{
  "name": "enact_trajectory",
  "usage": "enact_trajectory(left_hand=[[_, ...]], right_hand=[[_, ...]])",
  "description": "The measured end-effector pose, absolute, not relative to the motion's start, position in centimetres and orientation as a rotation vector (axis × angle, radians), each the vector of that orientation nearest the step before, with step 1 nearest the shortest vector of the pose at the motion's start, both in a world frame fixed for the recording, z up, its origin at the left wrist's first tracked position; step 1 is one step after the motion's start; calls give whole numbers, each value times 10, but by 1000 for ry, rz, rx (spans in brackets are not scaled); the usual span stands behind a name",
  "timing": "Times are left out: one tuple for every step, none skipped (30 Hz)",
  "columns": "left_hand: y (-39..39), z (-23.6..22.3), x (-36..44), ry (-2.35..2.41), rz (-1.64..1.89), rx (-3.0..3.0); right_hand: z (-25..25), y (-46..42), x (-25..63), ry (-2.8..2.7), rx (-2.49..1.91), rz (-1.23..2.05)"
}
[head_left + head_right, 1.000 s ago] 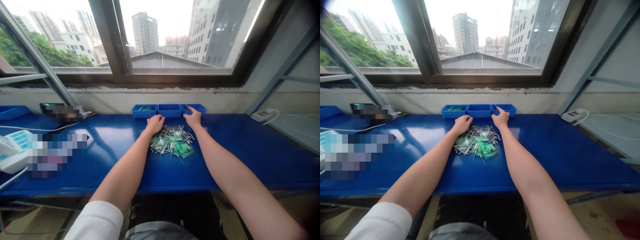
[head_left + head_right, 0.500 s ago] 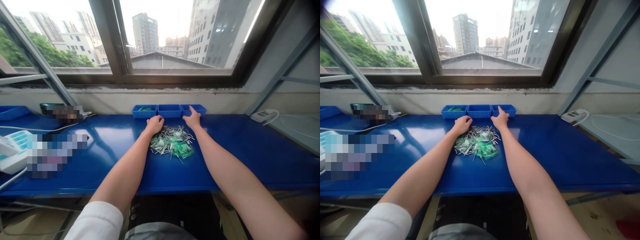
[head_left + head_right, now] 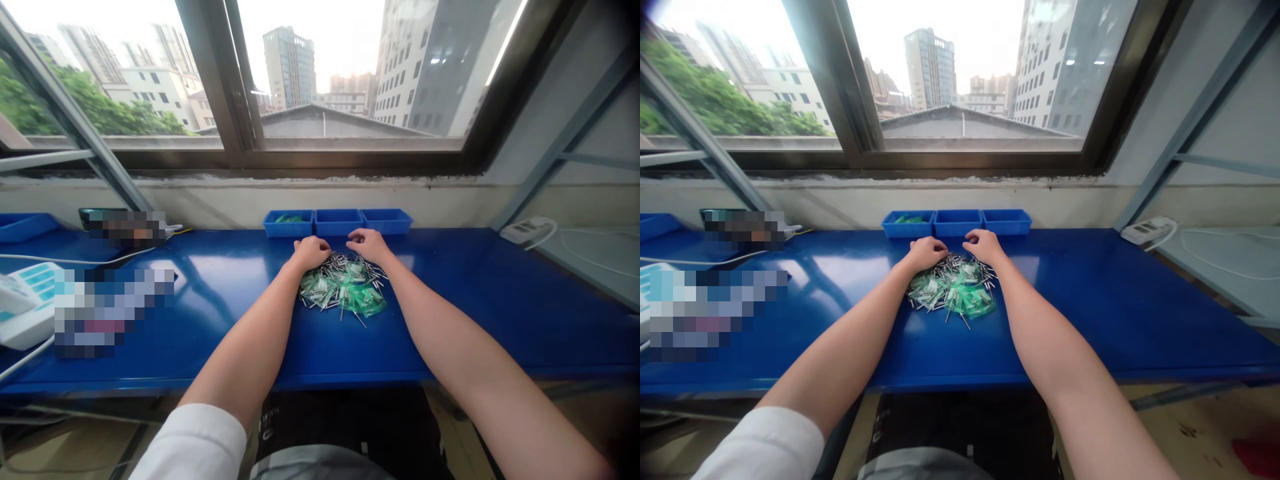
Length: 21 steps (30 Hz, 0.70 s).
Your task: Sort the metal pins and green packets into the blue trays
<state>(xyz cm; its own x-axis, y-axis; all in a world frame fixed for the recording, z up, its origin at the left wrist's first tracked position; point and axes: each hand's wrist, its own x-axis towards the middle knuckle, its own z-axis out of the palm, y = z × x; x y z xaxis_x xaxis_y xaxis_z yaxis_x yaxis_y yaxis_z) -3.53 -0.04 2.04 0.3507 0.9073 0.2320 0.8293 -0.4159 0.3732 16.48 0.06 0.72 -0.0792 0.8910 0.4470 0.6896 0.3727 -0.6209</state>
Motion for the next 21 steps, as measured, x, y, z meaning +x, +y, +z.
enact_trajectory(left_hand=[[-1, 21, -35, 1580, 593, 2414], [-1, 22, -35, 1584, 582, 2410], [-1, 22, -35, 1590, 570, 2404], [0, 22, -35, 1596, 555, 2399], [0, 22, -34, 1601, 537, 2392], [1, 22, -34, 1605, 515, 2384], [1, 23, -34, 1608, 492, 2375], [1, 23, -34, 1614, 471, 2366], [2, 23, -33, 1618, 457, 2360], [2, 23, -33, 1620, 447, 2357], [2, 23, -33, 1622, 442, 2357], [2, 23, -33, 1620, 442, 2362], [1, 22, -33, 1618, 445, 2370], [1, 22, -33, 1616, 451, 2381], [1, 22, -33, 1613, 456, 2392], [1, 21, -33, 1612, 459, 2403], [2, 21, -33, 1612, 462, 2413], [2, 20, -33, 1611, 465, 2423], [2, 20, -33, 1608, 467, 2433], [2, 20, -32, 1606, 473, 2442], [2, 20, -32, 1606, 481, 2451]], right_hand=[[8, -1, 162, -1902, -1364, 319], [9, -3, 159, -1973, -1344, 319], [10, -4, 156, -2038, -1325, 315], [11, -6, 154, -2097, -1310, 306], [12, -6, 153, -2145, -1301, 296], [12, -7, 151, -2181, -1297, 286], [13, -7, 150, -2203, -1299, 275], [13, -7, 150, -2216, -1303, 266], [13, -7, 150, -2223, -1306, 263], [13, -7, 149, -2226, -1306, 266], [13, -7, 150, -2228, -1304, 273], [13, -7, 150, -2229, -1301, 282], [13, -7, 150, -2227, -1299, 290], [14, -7, 150, -2225, -1297, 297], [14, -8, 150, -2221, -1295, 302], [15, -8, 149, -2215, -1294, 308], [15, -9, 149, -2209, -1294, 315], [16, -10, 149, -2201, -1296, 323], [16, -10, 149, -2192, -1298, 331], [16, -11, 148, -2181, -1300, 339], [15, -11, 148, -2168, -1299, 346]])
